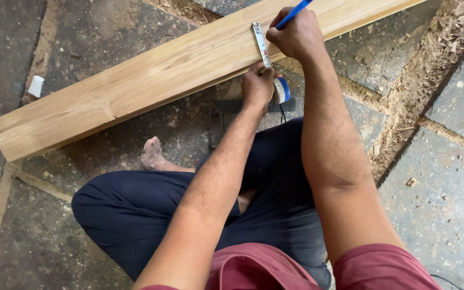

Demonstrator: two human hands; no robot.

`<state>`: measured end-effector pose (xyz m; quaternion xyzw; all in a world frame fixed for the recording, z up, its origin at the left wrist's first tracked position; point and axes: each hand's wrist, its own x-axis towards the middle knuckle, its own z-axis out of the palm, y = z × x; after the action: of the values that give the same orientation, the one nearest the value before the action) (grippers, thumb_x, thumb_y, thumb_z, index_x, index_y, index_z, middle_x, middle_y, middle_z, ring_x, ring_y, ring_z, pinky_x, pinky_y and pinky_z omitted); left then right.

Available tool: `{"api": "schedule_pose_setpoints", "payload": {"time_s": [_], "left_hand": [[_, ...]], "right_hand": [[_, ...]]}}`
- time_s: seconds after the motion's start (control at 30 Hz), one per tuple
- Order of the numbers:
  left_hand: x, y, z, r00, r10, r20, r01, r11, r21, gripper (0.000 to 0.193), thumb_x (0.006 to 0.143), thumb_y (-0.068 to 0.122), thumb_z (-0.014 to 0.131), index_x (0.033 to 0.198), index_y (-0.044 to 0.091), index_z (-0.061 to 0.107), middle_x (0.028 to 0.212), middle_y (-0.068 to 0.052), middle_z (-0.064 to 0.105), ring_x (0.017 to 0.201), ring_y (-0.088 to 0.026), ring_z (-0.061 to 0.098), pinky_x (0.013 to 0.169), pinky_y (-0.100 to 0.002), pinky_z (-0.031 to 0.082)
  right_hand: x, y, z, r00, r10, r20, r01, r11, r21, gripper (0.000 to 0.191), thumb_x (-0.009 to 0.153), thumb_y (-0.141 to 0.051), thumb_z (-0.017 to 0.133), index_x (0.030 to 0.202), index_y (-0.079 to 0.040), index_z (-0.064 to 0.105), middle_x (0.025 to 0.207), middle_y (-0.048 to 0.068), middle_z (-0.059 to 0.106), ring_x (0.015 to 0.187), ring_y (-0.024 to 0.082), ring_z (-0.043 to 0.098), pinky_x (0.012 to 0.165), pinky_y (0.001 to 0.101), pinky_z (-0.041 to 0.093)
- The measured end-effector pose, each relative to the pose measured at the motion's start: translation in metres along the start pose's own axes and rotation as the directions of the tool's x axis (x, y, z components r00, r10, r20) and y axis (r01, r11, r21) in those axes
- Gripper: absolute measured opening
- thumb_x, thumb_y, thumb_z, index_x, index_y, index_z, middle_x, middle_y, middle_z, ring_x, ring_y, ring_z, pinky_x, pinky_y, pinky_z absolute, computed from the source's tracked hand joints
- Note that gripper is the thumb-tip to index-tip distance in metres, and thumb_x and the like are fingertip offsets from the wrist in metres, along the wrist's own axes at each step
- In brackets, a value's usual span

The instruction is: The person sits on the floor of a workshop with long wooden planks. They use an L-square and pencil to mark a plank, reposition the planks, then pull out a tape measure and measure lengths along the boards, marking measured points with the pencil.

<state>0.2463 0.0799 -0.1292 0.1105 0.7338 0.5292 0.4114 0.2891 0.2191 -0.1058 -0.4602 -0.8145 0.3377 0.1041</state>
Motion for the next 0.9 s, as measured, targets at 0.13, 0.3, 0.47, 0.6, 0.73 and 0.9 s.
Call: {"api": "schedule_pose_setpoints", "payload": {"time_s": [0.13,0.3,0.47,0.6,0.73,0.9], "left_hand": [[0.0,0.001,0.0,1.0,0.001,0.005,-0.001,1.0,0.002,0.023,0.092,0.01,0.059,0.107,0.001,0.074,0.079,-0.01,0.08,0.071,-0.017,0.077,0.066,-0.035,0.06],[0.0,-0.002,-0.002,0.999,-0.014,0.04,0.017,0.997,-0.073,0.024,0.093,0.009,0.057,0.11,0.001,0.072,0.08,-0.011,0.079,0.068,-0.018,0.077,0.065,-0.036,0.061],[0.005,-0.013,0.0,0.999,-0.003,0.033,0.002,0.999,0.032,0.022,0.094,0.011,0.058,0.108,0.004,0.073,0.082,-0.008,0.08,0.075,-0.015,0.078,0.068,-0.034,0.06],[0.013,-0.02,0.002,0.999,0.025,0.021,-0.024,0.999,-0.02,0.019,0.093,0.008,0.06,0.106,0.0,0.072,0.082,-0.011,0.079,0.077,-0.018,0.079,0.068,-0.035,0.06],[0.018,-0.03,-0.003,0.959,0.251,0.132,-0.229,0.96,-0.161,0.02,0.098,-0.001,0.056,0.115,-0.006,0.064,0.092,-0.017,0.076,0.087,-0.028,0.076,0.079,-0.038,0.059],[0.021,-0.031,-0.042,0.952,0.164,0.258,0.007,0.832,-0.555,0.033,0.104,0.018,0.056,0.134,0.005,0.057,0.106,-0.008,0.07,0.09,-0.024,0.071,0.084,-0.045,0.06]], "right_hand": [[0.001,0.001,0.002,1.0,0.017,0.003,-0.017,1.0,-0.005,0.018,0.081,-0.023,0.081,0.094,-0.011,0.079,0.077,0.01,0.075,0.067,0.018,0.073,0.062,0.0338,0.06],[0.001,-0.001,0.004,1.0,0.015,0.002,-0.015,0.999,-0.031,0.019,0.081,-0.024,0.082,0.093,-0.01,0.078,0.075,0.011,0.075,0.066,0.02,0.073,0.063,0.0349,0.059],[-0.002,-0.008,0.005,1.0,-0.003,-0.031,0.0,0.997,-0.079,0.019,0.081,-0.026,0.082,0.093,-0.011,0.078,0.077,0.01,0.075,0.067,0.019,0.074,0.064,0.0344,0.06],[0.0,-0.003,0.005,0.999,-0.031,-0.045,0.028,0.997,-0.07,0.02,0.081,-0.027,0.083,0.09,-0.01,0.077,0.073,0.01,0.074,0.066,0.023,0.074,0.064,0.0371,0.06],[0.007,0.004,0.003,0.964,-0.14,-0.227,0.173,0.976,0.131,0.025,0.08,-0.027,0.086,0.086,-0.008,0.07,0.07,0.01,0.07,0.063,0.025,0.069,0.058,0.0433,0.055],[0.002,-0.013,-0.004,0.842,-0.169,-0.512,0.354,0.89,0.287,0.026,0.095,-0.024,0.07,0.119,-0.013,0.073,0.113,0.005,0.078,0.106,0.021,0.075,0.094,0.0326,0.061]]}}
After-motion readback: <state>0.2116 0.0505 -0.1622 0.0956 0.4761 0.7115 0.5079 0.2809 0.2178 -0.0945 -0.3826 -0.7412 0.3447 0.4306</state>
